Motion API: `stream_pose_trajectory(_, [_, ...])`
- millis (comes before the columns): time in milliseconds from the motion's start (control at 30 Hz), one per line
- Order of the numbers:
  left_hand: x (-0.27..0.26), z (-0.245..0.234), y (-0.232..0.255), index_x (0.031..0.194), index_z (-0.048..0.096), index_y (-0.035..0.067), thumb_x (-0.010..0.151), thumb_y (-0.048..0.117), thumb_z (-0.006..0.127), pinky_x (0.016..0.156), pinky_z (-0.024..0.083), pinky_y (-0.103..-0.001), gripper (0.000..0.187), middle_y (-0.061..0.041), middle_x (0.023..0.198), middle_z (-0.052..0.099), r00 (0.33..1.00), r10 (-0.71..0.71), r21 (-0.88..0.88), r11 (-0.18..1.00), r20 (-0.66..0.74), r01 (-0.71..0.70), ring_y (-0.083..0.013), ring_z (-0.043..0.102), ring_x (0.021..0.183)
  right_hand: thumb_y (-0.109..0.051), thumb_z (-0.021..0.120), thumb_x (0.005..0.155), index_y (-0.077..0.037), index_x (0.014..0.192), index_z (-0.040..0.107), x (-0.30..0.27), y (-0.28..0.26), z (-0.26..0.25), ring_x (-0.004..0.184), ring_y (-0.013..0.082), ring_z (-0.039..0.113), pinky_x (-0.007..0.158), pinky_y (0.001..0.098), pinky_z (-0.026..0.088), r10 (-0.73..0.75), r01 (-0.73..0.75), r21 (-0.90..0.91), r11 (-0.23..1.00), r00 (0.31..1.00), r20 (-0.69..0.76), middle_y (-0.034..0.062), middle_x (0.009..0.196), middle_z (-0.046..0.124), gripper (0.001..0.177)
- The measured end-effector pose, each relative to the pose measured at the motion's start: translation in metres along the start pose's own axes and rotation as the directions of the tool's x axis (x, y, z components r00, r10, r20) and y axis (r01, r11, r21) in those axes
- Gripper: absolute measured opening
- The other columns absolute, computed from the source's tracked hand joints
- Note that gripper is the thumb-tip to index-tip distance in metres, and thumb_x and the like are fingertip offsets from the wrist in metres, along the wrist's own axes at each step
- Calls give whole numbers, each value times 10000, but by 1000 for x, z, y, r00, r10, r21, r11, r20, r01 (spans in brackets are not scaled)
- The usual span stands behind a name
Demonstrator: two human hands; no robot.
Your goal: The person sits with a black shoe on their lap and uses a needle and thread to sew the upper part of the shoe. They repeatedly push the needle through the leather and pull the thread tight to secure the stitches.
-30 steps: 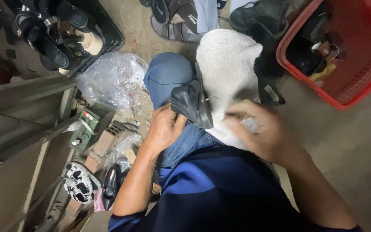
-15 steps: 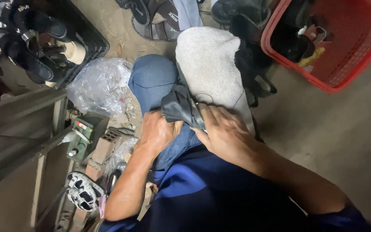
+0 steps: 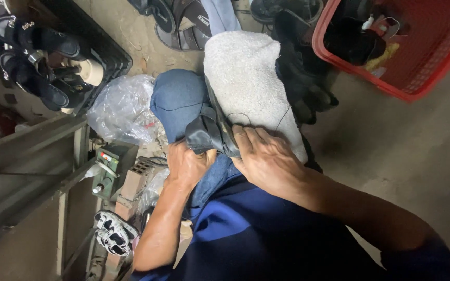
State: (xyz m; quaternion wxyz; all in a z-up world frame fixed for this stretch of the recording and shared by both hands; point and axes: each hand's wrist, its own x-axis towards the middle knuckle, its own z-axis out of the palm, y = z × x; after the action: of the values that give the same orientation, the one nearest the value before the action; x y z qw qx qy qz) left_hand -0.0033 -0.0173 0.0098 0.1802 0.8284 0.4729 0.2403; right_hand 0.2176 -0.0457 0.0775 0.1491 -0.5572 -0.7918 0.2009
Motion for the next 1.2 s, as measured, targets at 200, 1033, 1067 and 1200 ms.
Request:
stream_pose_trajectory(200, [1,0,-2,495,496,82,821,178,762,367,402,-391,431,-108,405,474,998,-57,-3,998,10,57,-353,510,367,-371,631,957,-9,1111,623,-3,0,1,765,299,692,554,358,569,-17,17,-27,1000,999,-28,144,839,646,393])
stream_pose_trajectory(1033, [22,5,18,1243,753,34,946,-46,639,573,576,-416,328,-182,867,744,994,-28,-494,866,108,78,-371,729,712,-367,649,931,-29,969,638,7,30,18,664,384,745,571,479,580,266,-281,240,929,959,94,192,694,699,339])
stream_pose_trajectory(1067, [30,2,20,1256,751,35,962,-39,618,519,551,-405,332,-172,811,724,993,-10,-495,867,118,67,-356,706,637,-374,651,927,-52,961,628,6,32,23,630,345,743,549,447,580,245,-251,185,950,968,57,152,669,688,325])
stream_pose_trajectory(1200, [36,5,17,1313,723,47,990,-22,576,471,503,-416,362,-167,761,701,988,12,-504,861,152,67,-349,683,600,-370,671,911,-95,912,603,6,33,31,615,280,738,539,379,580,216,-215,103,971,976,6,81,642,657,283])
